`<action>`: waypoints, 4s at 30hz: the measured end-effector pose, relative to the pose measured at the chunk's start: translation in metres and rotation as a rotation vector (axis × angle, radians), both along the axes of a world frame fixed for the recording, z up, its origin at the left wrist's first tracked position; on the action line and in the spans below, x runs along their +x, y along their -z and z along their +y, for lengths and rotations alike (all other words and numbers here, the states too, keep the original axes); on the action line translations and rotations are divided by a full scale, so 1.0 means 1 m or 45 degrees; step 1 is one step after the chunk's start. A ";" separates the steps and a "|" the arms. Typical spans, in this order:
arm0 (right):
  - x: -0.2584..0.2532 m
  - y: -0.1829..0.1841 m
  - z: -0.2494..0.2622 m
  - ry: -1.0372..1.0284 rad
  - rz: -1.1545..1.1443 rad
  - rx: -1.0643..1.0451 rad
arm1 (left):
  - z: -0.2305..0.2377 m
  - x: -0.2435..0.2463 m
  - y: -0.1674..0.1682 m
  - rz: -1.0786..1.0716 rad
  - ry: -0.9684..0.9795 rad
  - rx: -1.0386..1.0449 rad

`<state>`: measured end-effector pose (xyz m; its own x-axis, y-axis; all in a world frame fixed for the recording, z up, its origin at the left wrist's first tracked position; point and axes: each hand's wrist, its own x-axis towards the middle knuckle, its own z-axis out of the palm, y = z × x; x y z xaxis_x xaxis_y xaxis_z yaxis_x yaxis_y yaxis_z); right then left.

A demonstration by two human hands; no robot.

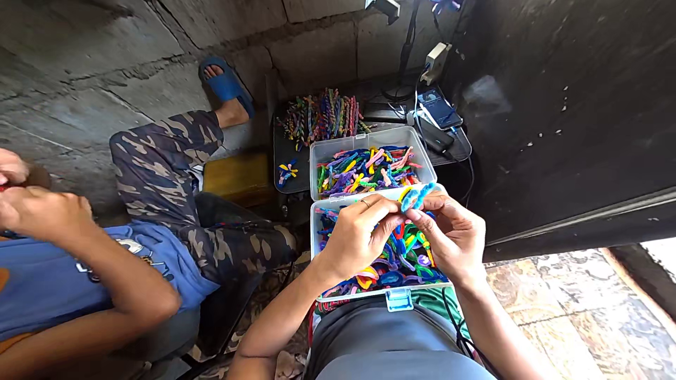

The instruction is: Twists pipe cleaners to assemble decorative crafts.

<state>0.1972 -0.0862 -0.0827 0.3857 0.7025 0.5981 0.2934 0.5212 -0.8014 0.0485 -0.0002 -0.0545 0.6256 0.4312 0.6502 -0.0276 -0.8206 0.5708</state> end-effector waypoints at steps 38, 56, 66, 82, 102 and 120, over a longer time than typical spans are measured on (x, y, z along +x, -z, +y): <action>-0.010 -0.009 -0.005 -0.286 0.682 -0.134 | -0.016 -0.015 0.001 0.238 0.769 -1.342; 0.002 -0.009 -0.004 -0.250 0.765 -0.046 | 0.047 -0.011 -0.014 0.683 0.671 -0.432; 0.012 -0.012 -0.006 -0.169 0.627 -0.098 | 0.149 0.062 0.024 1.070 -0.121 -0.526; 0.024 -0.016 -0.005 -0.053 0.693 -0.101 | 0.147 0.097 0.050 1.366 0.112 -0.075; 0.017 -0.012 -0.004 -0.080 0.615 -0.164 | 0.082 0.039 -0.009 0.220 0.447 -1.073; 0.005 -0.012 -0.005 -0.133 0.659 -0.133 | 0.026 0.011 -0.028 0.357 0.439 -0.634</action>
